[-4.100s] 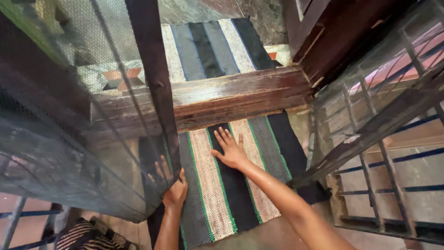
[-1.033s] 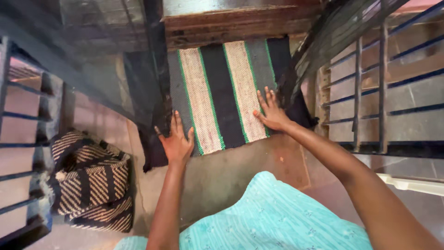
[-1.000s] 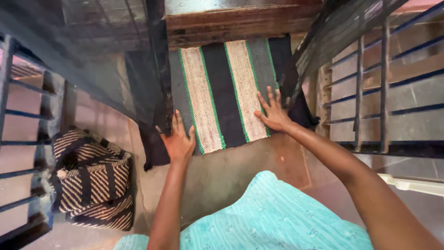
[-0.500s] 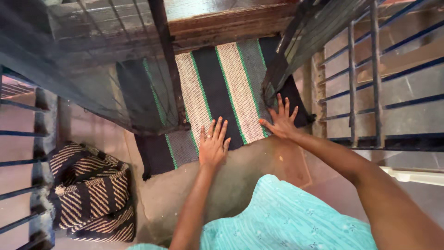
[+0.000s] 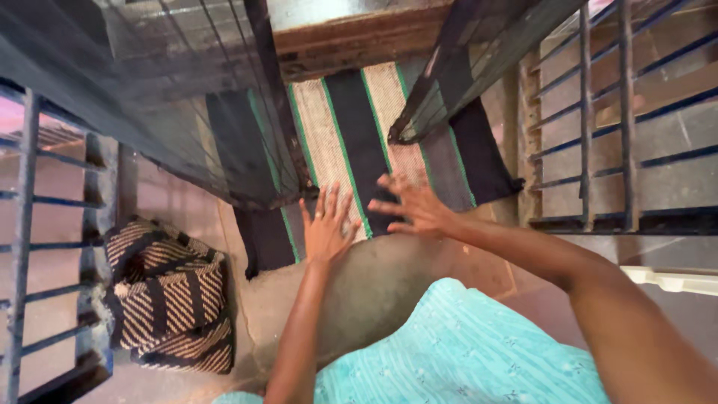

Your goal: The person unfolds and spreads two different floor mats onto the floor by a doorway, smoothing them out by hand to ensure they are flat.

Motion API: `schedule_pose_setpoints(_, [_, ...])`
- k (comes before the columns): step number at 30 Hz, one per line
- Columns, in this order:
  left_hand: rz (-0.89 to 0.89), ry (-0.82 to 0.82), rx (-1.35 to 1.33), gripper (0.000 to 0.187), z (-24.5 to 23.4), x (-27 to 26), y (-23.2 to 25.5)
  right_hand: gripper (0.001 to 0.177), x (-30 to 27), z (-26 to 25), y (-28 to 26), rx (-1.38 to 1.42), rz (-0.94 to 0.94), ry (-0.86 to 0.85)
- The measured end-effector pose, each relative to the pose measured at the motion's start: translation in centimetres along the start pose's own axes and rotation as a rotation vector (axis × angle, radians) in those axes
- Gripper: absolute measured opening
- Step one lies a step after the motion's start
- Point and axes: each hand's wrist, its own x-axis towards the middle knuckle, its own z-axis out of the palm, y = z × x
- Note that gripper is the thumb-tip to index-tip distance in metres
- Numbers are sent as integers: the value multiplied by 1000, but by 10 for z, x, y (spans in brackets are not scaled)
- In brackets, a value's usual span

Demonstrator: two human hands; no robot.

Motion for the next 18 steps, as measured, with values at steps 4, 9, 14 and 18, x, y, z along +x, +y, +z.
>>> schedule_pose_setpoints(4, [36,18,46,70,6,-2,-5,57,27,10,8,36,-314,-24])
schedule_pose_setpoints(9, [39,44,18,68,7,0,-5,57,25,1,8,121,-281,-79])
schedule_pose_setpoints(14, [40,84,-154,57,3,-7,-9,57,27,0,8,91,-309,-14])
schedule_pose_setpoints(18, [-102,412,-437,33,-26,-34,-31,60,30,-13,-7,190,-232,-71])
